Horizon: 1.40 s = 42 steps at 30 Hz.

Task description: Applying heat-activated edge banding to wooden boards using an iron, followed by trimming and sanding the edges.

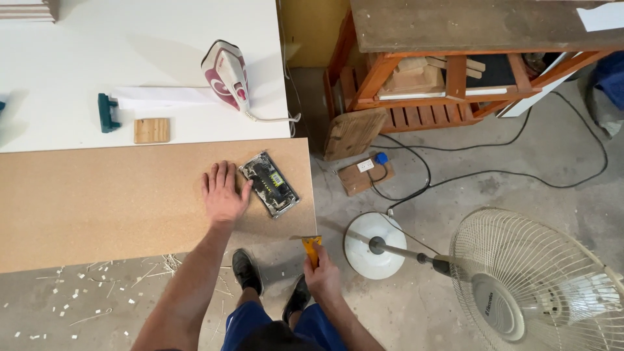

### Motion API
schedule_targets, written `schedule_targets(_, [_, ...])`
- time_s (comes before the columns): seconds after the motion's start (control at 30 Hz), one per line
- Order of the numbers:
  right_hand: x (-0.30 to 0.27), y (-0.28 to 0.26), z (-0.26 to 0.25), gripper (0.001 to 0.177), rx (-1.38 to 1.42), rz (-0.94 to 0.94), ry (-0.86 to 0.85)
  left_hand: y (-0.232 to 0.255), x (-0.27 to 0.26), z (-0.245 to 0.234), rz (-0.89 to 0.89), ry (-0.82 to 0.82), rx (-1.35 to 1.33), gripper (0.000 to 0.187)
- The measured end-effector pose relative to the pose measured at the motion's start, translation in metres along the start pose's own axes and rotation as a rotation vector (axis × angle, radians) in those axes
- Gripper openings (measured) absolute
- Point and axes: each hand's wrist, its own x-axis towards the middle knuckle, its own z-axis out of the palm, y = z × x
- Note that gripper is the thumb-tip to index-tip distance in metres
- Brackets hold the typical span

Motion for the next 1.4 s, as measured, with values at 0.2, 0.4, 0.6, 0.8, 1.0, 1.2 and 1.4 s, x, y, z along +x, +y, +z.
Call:
schedule_targets(0.2, [0.022, -0.015, -0.009, 0.042, -0.018, 0.07, -0.069, -0.004, -0.002, 0.008, 0.014, 0.054, 0.022, 0.079])
schedule_targets(0.4, [0.046, -0.014, -0.007, 0.041, -0.061, -0.035, -0.007, -0.002, 0.0, 0.004, 0.001, 0.021, 0.0, 0.081])
schedule_targets(0.6, [0.085, 0.005, 0.011, 0.035, -0.244, -0.379, 0.277, -0.012, -0.003, 0.04, -0.023, 0.216, 0.097, 0.069])
schedule_targets(0.8, [0.119, 0.001, 0.007, 0.035, -0.251, -0.385, 0.257, -0.014, -0.003, 0.046, -0.019, 0.241, 0.088, 0.068])
schedule_targets(1.0, [0.151, -0.008, 0.002, 0.033, -0.208, -0.402, 0.258, -0.012, -0.002, 0.042, -0.031, 0.255, 0.097, 0.071])
schedule_targets(1.2, [0.169, -0.022, -0.007, 0.038, -0.173, -0.316, 0.154, 0.002, 0.001, 0.015, 0.053, 0.274, 0.071, 0.089])
schedule_targets(1.4, [0.188, -0.043, -0.013, 0.04, -0.136, -0.271, 0.127, -0.006, -0.001, 0.029, -0.032, 0.211, 0.056, 0.085])
